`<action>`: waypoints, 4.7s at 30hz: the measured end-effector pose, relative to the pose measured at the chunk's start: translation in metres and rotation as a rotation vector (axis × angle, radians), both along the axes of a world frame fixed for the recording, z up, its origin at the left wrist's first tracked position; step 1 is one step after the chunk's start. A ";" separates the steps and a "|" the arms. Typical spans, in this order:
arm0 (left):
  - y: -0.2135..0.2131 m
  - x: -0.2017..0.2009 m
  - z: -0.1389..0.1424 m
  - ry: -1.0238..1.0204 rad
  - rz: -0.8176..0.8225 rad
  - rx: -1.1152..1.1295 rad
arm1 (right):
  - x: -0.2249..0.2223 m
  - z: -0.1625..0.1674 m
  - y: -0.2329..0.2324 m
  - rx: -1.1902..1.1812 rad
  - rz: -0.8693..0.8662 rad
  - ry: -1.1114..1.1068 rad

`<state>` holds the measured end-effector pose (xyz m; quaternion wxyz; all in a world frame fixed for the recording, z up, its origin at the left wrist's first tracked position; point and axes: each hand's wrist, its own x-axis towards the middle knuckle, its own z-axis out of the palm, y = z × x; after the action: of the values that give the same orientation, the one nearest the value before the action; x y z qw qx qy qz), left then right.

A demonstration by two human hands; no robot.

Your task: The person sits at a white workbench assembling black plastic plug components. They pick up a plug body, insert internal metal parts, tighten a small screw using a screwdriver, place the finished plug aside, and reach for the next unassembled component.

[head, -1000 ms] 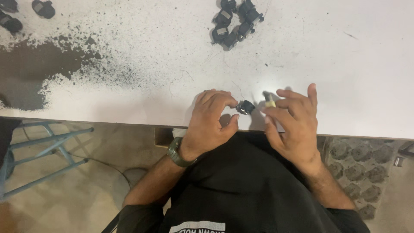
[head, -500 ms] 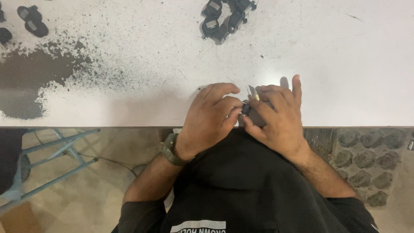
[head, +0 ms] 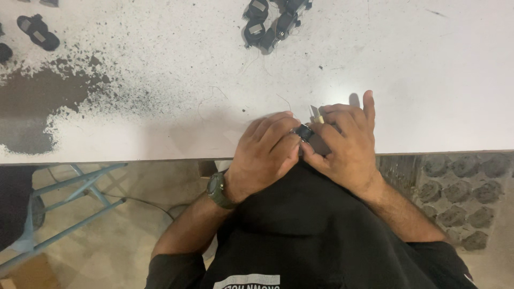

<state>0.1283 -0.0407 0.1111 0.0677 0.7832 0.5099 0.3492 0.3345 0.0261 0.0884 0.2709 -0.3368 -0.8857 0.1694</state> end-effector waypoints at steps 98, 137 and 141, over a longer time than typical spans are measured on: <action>0.014 -0.004 0.001 -0.291 0.016 -0.240 | -0.009 0.005 -0.002 0.039 -0.060 -0.012; -0.012 -0.004 -0.016 -0.093 0.187 -0.013 | -0.006 -0.023 -0.024 0.055 0.005 0.204; -0.012 -0.007 -0.016 -0.061 0.139 0.005 | -0.010 -0.020 -0.021 0.056 0.016 0.200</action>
<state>0.1214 -0.0523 0.0946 0.0572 0.7351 0.5599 0.3781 0.3240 0.0047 0.0685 0.3660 -0.3033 -0.8613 0.1796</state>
